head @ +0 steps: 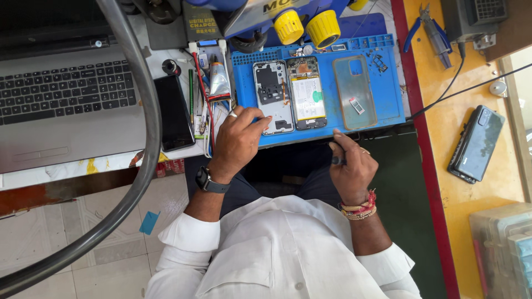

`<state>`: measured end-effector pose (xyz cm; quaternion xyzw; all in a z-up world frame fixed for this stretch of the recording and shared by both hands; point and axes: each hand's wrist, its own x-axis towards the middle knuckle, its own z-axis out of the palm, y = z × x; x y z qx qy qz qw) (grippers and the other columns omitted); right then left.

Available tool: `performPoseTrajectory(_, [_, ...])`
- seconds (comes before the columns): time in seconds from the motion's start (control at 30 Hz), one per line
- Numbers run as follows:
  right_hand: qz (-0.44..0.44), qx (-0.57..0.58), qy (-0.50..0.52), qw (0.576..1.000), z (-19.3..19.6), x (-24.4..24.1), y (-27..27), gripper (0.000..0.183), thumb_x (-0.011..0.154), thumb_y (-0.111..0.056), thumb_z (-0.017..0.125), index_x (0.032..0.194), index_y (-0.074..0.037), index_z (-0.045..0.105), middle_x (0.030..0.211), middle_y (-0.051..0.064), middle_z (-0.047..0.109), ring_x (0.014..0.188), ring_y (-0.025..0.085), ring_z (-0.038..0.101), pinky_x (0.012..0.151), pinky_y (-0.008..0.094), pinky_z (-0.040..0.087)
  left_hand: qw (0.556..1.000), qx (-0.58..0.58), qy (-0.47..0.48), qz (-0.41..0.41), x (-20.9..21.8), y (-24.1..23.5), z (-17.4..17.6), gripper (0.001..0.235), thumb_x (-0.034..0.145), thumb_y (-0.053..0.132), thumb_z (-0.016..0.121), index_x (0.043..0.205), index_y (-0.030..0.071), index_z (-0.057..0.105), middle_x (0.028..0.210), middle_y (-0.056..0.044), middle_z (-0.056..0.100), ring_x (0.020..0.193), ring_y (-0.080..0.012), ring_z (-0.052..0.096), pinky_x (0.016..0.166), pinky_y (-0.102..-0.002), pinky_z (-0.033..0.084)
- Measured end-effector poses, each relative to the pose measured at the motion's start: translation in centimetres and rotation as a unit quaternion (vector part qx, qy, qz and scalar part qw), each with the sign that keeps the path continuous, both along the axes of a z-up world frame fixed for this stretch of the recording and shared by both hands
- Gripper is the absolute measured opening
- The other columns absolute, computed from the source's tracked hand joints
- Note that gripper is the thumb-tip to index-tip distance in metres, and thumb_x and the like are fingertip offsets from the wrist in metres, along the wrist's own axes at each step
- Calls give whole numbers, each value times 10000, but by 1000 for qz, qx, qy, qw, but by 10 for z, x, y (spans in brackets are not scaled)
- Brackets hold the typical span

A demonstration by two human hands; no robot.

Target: The person disassembles a smartphone, removes the battery, and uses a screwdriver and a small brush to clean internal components. The person then applies a liquid from a yellow bottle to the device and continues cleaning with the brush.

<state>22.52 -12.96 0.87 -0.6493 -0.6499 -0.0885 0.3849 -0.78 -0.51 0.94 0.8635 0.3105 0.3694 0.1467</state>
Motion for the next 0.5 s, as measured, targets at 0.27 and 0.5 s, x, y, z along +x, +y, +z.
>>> performPoseTrajectory(0.27, [30, 2, -31, 999, -16, -9, -7, 180, 924, 35, 744, 1067, 18, 636, 1207, 185, 746, 777, 248, 747, 689, 320, 586, 996, -8, -79, 39, -9, -16, 5, 148, 868, -24, 779, 1008, 11, 745, 997, -87, 685, 862, -270, 638, 738, -384, 522])
performPoseTrajectory(0.5, [-34, 9, 123, 992, 7, -3, 0, 248, 857, -30, 860, 982, -45, 646, 902, 66, 713, 719, 220, 673, 659, 319, 527, 988, 1, -114, 104, -31, -61, -25, 178, 863, -84, 807, 976, 12, 709, 910, -95, 668, 778, -271, 666, 672, -374, 509])
